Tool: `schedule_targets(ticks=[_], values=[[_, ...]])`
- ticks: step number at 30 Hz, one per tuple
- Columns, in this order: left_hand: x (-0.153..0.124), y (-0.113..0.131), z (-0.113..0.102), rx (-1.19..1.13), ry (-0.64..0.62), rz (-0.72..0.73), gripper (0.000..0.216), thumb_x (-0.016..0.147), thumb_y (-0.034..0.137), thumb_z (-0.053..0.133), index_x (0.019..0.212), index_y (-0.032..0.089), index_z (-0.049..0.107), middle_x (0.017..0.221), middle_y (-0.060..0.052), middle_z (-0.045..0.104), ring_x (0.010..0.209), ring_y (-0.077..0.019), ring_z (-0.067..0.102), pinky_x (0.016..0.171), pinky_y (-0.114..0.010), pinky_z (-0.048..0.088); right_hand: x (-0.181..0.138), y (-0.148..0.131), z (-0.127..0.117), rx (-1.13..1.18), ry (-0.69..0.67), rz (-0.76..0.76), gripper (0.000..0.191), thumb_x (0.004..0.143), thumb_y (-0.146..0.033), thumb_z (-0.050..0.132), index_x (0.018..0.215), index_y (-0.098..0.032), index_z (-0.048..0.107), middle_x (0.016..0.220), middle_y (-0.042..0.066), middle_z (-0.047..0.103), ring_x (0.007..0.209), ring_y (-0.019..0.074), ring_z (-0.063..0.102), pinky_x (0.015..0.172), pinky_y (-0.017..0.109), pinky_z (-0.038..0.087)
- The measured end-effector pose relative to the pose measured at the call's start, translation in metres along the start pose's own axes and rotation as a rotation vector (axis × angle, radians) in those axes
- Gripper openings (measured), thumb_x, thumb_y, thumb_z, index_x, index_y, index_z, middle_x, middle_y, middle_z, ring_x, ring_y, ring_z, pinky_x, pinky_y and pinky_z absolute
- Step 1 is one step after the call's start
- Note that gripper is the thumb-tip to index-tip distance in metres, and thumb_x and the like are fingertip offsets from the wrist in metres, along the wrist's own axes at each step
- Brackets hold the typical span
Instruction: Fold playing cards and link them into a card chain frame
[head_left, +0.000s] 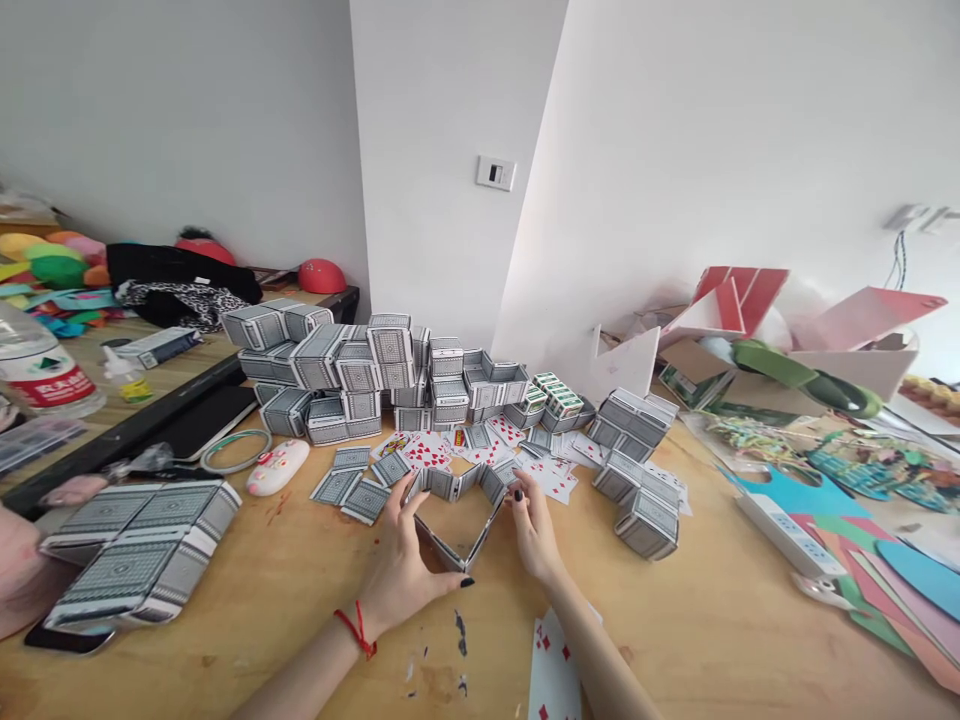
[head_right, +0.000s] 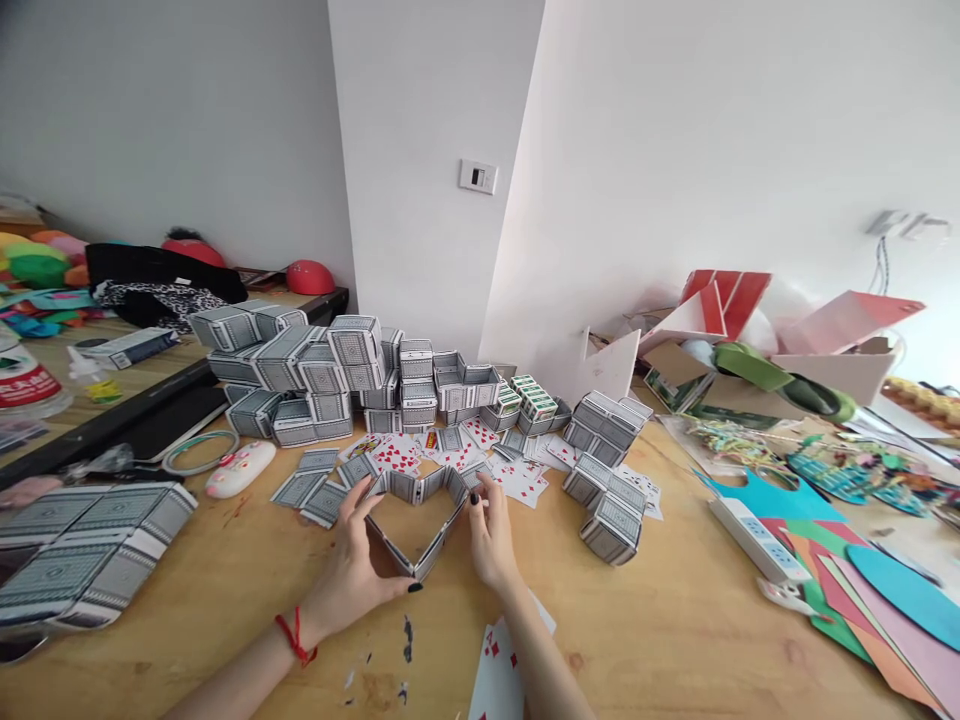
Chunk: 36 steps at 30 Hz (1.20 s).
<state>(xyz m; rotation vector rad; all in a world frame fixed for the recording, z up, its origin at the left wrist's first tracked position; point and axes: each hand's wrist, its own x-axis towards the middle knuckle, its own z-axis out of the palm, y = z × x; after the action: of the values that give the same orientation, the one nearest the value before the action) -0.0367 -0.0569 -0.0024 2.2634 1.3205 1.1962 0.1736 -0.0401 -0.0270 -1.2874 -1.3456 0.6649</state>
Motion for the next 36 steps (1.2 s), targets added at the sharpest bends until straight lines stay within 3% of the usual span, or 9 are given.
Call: schedule_targets(ticks=[5, 8, 11, 16, 20, 24, 27, 32, 36], values=[[-0.001, 0.005, 0.004, -0.014, 0.011, 0.000, 0.090, 0.049, 0.036, 0.074, 0.122, 0.016, 0.025, 0.135, -0.020, 0.014, 0.125, -0.0363, 0.020, 0.095, -0.051, 0.031, 0.039, -0.002, 0.009, 0.315, -0.048, 0.115, 0.044, 0.081, -0.052, 0.036, 0.108, -0.023, 0.054, 0.113, 0.007, 0.055, 0.106, 0.0225, 0.048, 0.089, 0.039, 0.038], [-0.001, 0.006, 0.008, -0.001, 0.022, -0.016, 0.087, 0.051, 0.035, 0.072, 0.122, 0.016, 0.025, 0.136, -0.020, 0.013, 0.125, -0.0366, 0.019, 0.095, -0.053, 0.030, 0.052, -0.009, 0.019, 0.448, -0.214, 0.139, 0.045, 0.080, -0.051, 0.038, 0.107, -0.021, 0.057, 0.100, 0.006, 0.063, 0.098, 0.0228, 0.054, 0.091, 0.040, 0.035], [-0.001, 0.005, 0.011, 0.001, 0.038, -0.032, 0.085, 0.053, 0.034, 0.071, 0.122, 0.016, 0.026, 0.136, -0.020, 0.013, 0.125, -0.0368, 0.020, 0.094, -0.053, 0.030, 0.053, -0.012, 0.025, 0.415, -0.312, 0.117, 0.040, 0.078, -0.048, 0.042, 0.095, -0.019, 0.064, 0.087, 0.005, 0.067, 0.092, 0.0230, 0.056, 0.091, 0.039, 0.033], [-0.002, 0.003, 0.010, -0.053, 0.016, -0.042, 0.078, 0.057, 0.036, 0.069, 0.121, 0.016, 0.029, 0.138, -0.019, 0.013, 0.126, -0.0360, 0.017, 0.097, -0.053, 0.026, 0.042, -0.010, 0.020, 0.331, -0.270, 0.180, 0.031, 0.071, -0.043, 0.055, 0.087, -0.019, 0.066, 0.087, 0.004, 0.066, 0.089, 0.0231, 0.055, 0.084, 0.035, 0.036], [0.001, -0.005, 0.002, -0.267, -0.057, -0.075, 0.094, 0.052, 0.050, 0.069, 0.128, 0.018, 0.023, 0.140, -0.018, 0.012, 0.127, -0.0362, 0.015, 0.099, -0.053, 0.021, 0.037, -0.011, 0.013, 0.341, -0.259, 0.214, 0.030, 0.069, -0.041, 0.057, 0.089, -0.020, 0.065, 0.089, 0.005, 0.065, 0.087, 0.0234, 0.055, 0.081, 0.035, 0.038], [0.024, -0.022, -0.010, -0.552, -0.084, -0.268, 0.048, 0.083, 0.040, 0.035, 0.127, 0.021, 0.030, 0.134, -0.010, 0.035, 0.125, -0.0227, 0.028, 0.102, -0.042, 0.023, 0.034, -0.015, 0.011, 0.370, -0.266, 0.200, 0.029, 0.071, -0.038, 0.056, 0.093, -0.021, 0.064, 0.095, 0.005, 0.064, 0.094, 0.0242, 0.053, 0.087, 0.037, 0.035], [0.054, -0.032, -0.015, -0.531, -0.235, -0.268, 0.037, 0.077, 0.029, 0.047, 0.113, 0.020, 0.049, 0.121, -0.007, 0.051, 0.115, -0.0209, 0.042, 0.097, -0.034, 0.031, 0.033, -0.017, 0.010, 0.367, -0.276, 0.207, 0.032, 0.069, -0.038, 0.059, 0.096, -0.021, 0.062, 0.094, 0.005, 0.064, 0.091, 0.0239, 0.055, 0.085, 0.037, 0.037], [0.094, -0.031, -0.010, -0.229, -0.583, -0.051, 0.023, 0.065, 0.018, 0.055, 0.085, 0.022, 0.066, 0.090, -0.001, 0.067, 0.086, -0.0174, 0.058, 0.079, -0.027, 0.040, 0.034, -0.018, 0.010, 0.252, -0.327, 0.204, 0.032, 0.064, -0.036, 0.064, 0.091, -0.020, 0.062, 0.090, 0.004, 0.063, 0.086, 0.0219, 0.055, 0.081, 0.034, 0.039], [0.101, -0.027, -0.001, -0.068, -0.602, -0.018, 0.014, 0.066, 0.022, 0.055, 0.071, 0.021, 0.068, 0.069, 0.000, 0.068, 0.067, -0.0151, 0.058, 0.061, -0.023, 0.038, 0.035, -0.017, 0.013, 0.231, -0.310, 0.204, 0.030, 0.058, -0.033, 0.069, 0.082, -0.019, 0.060, 0.078, 0.002, 0.063, 0.074, 0.0190, 0.056, 0.071, 0.031, 0.042]])
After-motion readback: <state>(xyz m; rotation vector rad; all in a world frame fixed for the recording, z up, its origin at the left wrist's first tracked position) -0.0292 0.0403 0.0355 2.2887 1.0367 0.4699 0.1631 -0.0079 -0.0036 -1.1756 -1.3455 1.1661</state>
